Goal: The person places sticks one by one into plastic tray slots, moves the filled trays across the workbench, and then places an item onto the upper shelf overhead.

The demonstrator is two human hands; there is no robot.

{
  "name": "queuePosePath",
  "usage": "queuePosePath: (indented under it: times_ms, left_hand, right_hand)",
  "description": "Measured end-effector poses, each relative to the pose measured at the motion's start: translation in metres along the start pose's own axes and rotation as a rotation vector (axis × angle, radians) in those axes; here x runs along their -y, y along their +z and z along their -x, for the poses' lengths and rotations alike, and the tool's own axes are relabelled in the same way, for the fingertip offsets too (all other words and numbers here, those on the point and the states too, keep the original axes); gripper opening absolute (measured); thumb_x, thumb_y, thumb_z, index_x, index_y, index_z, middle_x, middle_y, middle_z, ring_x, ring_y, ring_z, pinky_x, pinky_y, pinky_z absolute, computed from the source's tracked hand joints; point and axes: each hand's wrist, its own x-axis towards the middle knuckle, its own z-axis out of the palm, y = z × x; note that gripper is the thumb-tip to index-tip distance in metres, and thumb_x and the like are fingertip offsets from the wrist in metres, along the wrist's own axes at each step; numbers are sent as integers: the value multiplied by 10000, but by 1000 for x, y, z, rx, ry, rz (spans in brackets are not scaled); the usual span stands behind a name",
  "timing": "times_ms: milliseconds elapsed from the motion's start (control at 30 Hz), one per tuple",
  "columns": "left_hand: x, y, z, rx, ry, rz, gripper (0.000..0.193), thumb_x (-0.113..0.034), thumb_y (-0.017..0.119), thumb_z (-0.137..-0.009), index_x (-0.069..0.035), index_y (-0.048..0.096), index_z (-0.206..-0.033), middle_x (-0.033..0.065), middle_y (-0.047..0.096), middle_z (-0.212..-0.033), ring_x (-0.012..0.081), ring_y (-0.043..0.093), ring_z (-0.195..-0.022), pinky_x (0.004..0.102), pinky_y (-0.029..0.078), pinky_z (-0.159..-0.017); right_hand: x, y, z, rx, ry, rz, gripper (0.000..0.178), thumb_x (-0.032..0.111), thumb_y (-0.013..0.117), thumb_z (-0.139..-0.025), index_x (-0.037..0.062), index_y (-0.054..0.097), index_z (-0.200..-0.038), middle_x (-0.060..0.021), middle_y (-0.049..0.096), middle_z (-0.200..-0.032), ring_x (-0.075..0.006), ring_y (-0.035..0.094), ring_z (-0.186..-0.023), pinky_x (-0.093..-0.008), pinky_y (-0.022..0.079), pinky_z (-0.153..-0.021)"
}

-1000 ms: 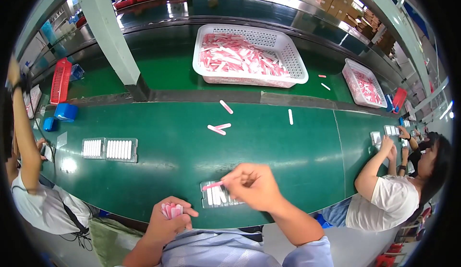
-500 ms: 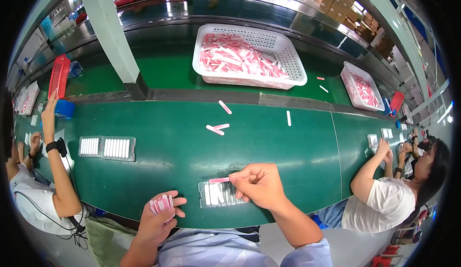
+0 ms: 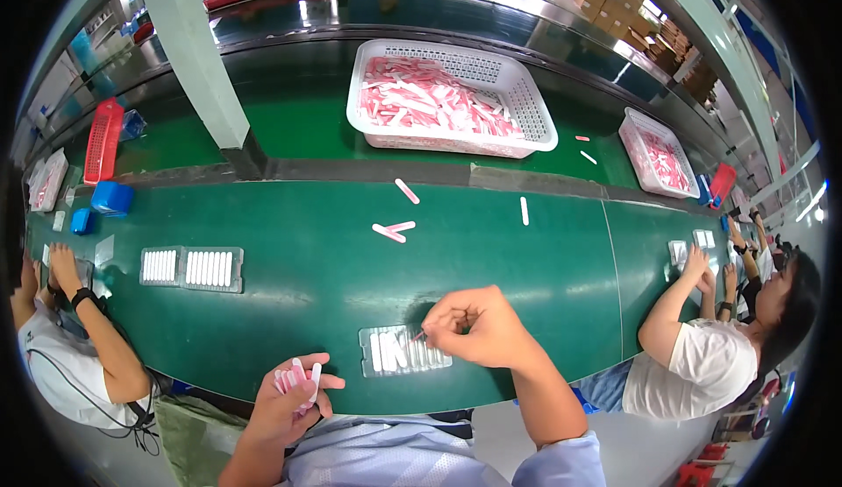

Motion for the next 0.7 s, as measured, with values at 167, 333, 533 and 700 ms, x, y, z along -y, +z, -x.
queuePosePath:
  times_ms: [167, 333, 533, 700]
  left_hand:
    - [-1, 3, 2, 13, 3, -4, 364, -35, 540, -1000, 9, 496, -1358, 260, 693, -1122, 230, 730, -722, 218, 330, -363]
    - [-1, 1, 3, -2, -3, -78, 361, -36, 556, -996, 20, 501, -1349, 259, 691, -1130, 227, 731, -729, 213, 335, -370]
    - [-1, 7, -2, 0, -72, -59, 405, -80, 585, -997, 65, 489, -1362, 251, 680, -1166, 160, 697, -706, 198, 320, -403]
    - [-2, 10, -5, 30, -99, -66, 383, -132, 586, -1011, 42, 519, -1345, 247, 680, -1165, 147, 677, -679, 202, 312, -411]
  right_hand:
    - [1, 14, 14, -155, -658, 1090, 58, 77, 765, -781, 81, 713, -807, -36, 590, -561, -168, 590, -482, -304, 456, -449]
    - [-32, 30, 39, -105, -680, 1227, 99, 143, 760, -791, 68, 701, -818, -23, 556, -522, -192, 560, -443, -336, 435, -417]
    - [-20, 35, 51, 21, -364, 983, 193, 195, 715, -833, 71, 756, -975, -38, 614, -533, -210, 606, -454, -349, 465, -429]
    - [-19, 29, 43, -70, -298, 1019, 169, 201, 709, -835, 84, 758, -946, -37, 625, -538, -211, 608, -456, -343, 464, -432]
